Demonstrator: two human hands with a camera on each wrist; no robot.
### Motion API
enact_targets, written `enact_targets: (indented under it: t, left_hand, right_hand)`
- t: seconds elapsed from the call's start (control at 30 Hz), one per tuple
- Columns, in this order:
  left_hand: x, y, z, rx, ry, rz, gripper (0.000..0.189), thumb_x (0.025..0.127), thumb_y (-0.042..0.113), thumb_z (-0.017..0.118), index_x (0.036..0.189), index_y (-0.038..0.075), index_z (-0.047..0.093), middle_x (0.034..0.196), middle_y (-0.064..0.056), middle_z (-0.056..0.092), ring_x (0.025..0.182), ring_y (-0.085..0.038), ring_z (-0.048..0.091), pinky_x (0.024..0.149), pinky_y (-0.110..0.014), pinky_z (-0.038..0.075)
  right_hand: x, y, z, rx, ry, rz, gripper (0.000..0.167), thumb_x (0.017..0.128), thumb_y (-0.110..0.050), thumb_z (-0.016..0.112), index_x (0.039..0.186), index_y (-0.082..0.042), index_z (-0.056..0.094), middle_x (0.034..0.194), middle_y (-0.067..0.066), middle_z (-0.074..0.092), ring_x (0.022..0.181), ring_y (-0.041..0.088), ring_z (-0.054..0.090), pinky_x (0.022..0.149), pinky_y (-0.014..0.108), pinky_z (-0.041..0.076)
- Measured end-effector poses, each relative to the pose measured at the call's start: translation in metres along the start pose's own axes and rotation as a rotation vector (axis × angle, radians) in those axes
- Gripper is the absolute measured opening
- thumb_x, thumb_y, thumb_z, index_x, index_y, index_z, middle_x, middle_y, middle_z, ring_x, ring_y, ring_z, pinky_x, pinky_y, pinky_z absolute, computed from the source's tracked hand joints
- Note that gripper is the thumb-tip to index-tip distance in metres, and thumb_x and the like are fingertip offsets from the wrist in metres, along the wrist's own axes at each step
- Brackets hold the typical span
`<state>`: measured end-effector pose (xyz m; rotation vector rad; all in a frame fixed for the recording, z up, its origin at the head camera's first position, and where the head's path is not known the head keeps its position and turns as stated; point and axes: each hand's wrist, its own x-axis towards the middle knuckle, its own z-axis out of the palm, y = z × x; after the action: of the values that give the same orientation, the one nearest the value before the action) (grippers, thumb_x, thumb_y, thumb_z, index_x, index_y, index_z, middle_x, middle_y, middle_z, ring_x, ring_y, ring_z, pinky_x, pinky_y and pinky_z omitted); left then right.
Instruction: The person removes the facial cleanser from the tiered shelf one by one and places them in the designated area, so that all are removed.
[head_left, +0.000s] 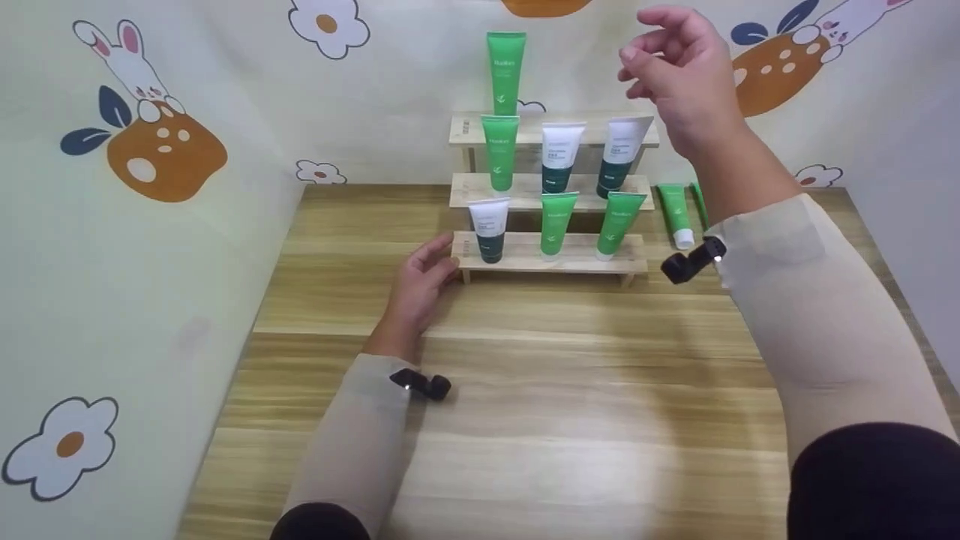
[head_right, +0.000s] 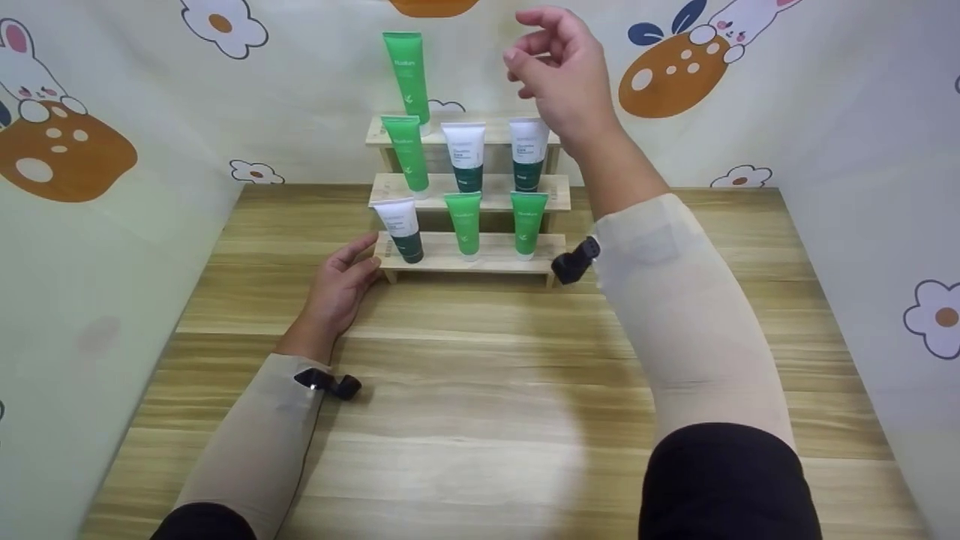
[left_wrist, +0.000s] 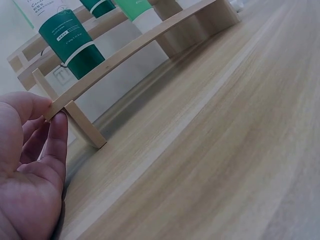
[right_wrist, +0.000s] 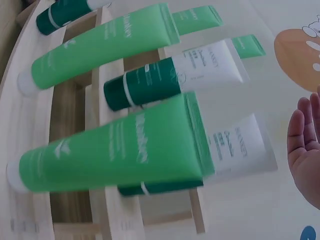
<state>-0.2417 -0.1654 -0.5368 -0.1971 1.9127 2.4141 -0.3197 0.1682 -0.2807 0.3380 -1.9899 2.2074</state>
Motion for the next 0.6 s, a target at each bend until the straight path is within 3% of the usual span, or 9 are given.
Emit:
enact_targets:
  t: [0.27, 0.6]
  left_hand:
    - [0.001, 0.000, 0.001, 0.005, -0.009, 0.019, 0.048, 0.101, 0.002, 0.068, 0.148, 0.006, 0.062, 0.158, -0.010, 0.057, 0.136, -0.025, 0.061, 0.110, -0.032, 0.059]
    - [0.000, -0.001, 0.001, -0.017, -0.007, 0.003, 0.049, 0.101, -0.001, 0.067, 0.149, 0.006, 0.060, 0.156, -0.014, 0.059, 0.137, -0.028, 0.061, 0.114, -0.036, 0.056]
  right_hand:
    - [0.012, -0.005, 0.026, -0.079, -0.037, 0.027, 0.048, 0.093, -0.023, 0.083, 0.137, -0.015, 0.064, 0.112, 0.006, 0.065, 0.105, 0.024, 0.069, 0.101, 0.034, 0.059]
    - [0.027, 0.002, 0.050, -0.134, -0.091, 0.071, 0.042, 0.097, -0.018, 0.079, 0.136, -0.017, 0.064, 0.113, 0.003, 0.065, 0.108, 0.022, 0.070, 0.103, 0.034, 0.059]
